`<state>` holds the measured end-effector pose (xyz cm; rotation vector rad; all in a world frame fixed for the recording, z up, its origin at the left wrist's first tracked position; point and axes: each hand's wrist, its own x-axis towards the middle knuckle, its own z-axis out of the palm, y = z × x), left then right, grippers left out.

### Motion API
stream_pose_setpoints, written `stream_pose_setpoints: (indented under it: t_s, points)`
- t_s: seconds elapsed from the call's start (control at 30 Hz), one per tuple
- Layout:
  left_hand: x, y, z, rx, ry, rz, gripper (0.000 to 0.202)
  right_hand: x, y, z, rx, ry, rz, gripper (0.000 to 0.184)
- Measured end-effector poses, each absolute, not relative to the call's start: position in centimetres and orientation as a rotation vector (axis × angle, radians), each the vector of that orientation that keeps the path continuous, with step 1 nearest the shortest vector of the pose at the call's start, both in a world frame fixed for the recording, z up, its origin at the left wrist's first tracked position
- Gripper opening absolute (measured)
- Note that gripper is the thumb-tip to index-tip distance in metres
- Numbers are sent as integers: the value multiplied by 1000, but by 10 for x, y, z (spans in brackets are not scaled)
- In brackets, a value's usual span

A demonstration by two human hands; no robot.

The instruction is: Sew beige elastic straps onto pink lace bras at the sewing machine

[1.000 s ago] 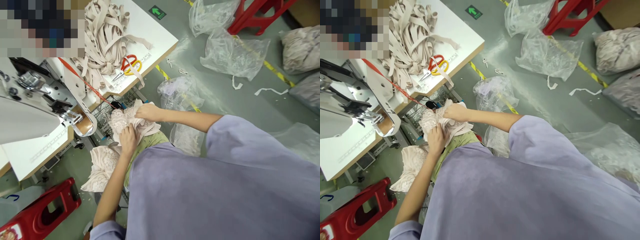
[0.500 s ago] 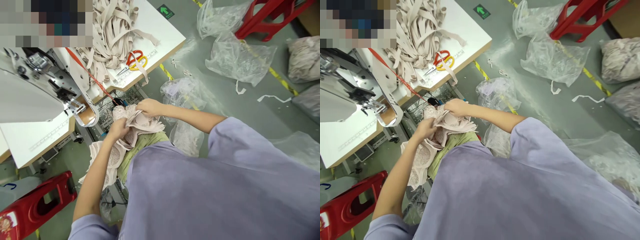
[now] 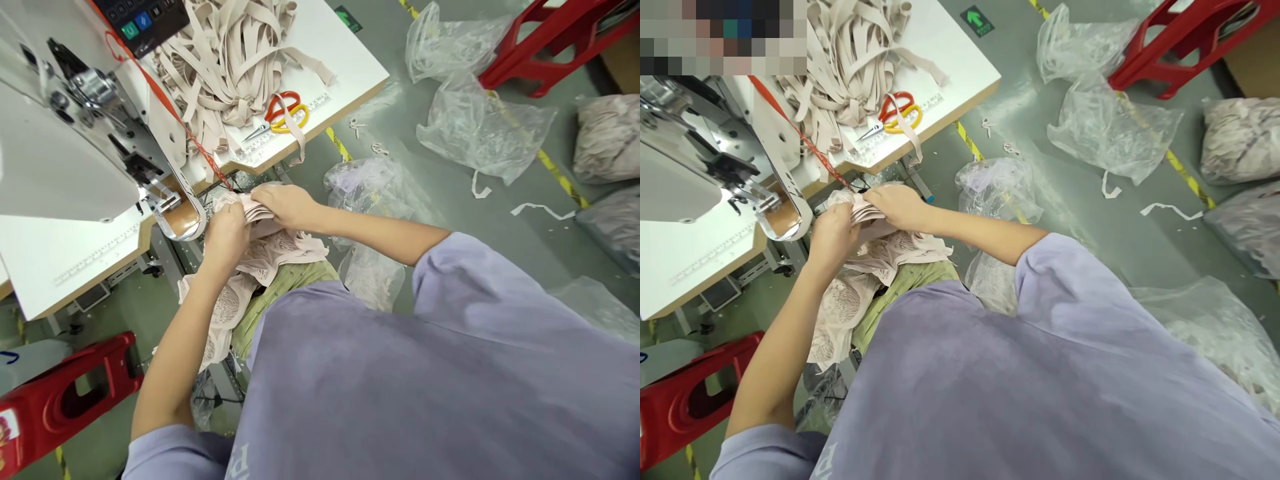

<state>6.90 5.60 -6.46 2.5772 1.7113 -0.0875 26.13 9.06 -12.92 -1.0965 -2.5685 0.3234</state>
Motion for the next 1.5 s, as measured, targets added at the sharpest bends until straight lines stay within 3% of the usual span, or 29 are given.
stream_pose_setpoints:
  t_s: [0.1, 0.23, 0.33, 0.43, 0.57, 0.67, 0.87, 1.03, 1.17, 1.27, 1.4, 1.5]
  points:
    - [58, 46, -60, 2671, 1670, -196, 22, 274, 101, -119, -1154, -2641, 179, 28]
    - [51, 30, -73, 2717, 1802, -49, 32, 282, 101, -114, -1078, -2540, -10, 31]
    - [57, 8, -109, 2557, 1849, -41, 41, 284, 83, -139, -1071, -2510, 1, 30]
    - [67, -21, -157, 2404, 1780, -122, 34, 287, 56, -186, -977, -2689, 193, 28]
    - [74, -48, -197, 2319, 1777, -120, 46, 290, 28, -237, -982, -2720, 441, 50]
    - [71, -47, -203, 2280, 1751, -123, 43, 287, 21, -244, -1042, -2709, 469, 59]
    - [57, -18, -194, 2227, 1635, -174, 36, 260, 25, -222, -1178, -2813, 311, 61]
    - [49, 7, -164, 2287, 1680, -211, 27, 243, 44, -198, -1101, -2890, 244, 32]
    - [36, 30, -129, 2417, 1695, -210, 24, 247, 78, -162, -1104, -2865, 122, 28]
    - [26, 39, -109, 2563, 1679, -183, 26, 250, 97, -129, -1065, -2826, 47, 27]
    - [23, 37, -104, 2576, 1784, -36, 43, 246, 105, -94, -1113, -2812, -7, 26]
    - [22, 31, -107, 2458, 1900, 20, 42, 245, 105, -79, -1099, -2862, -52, 30]
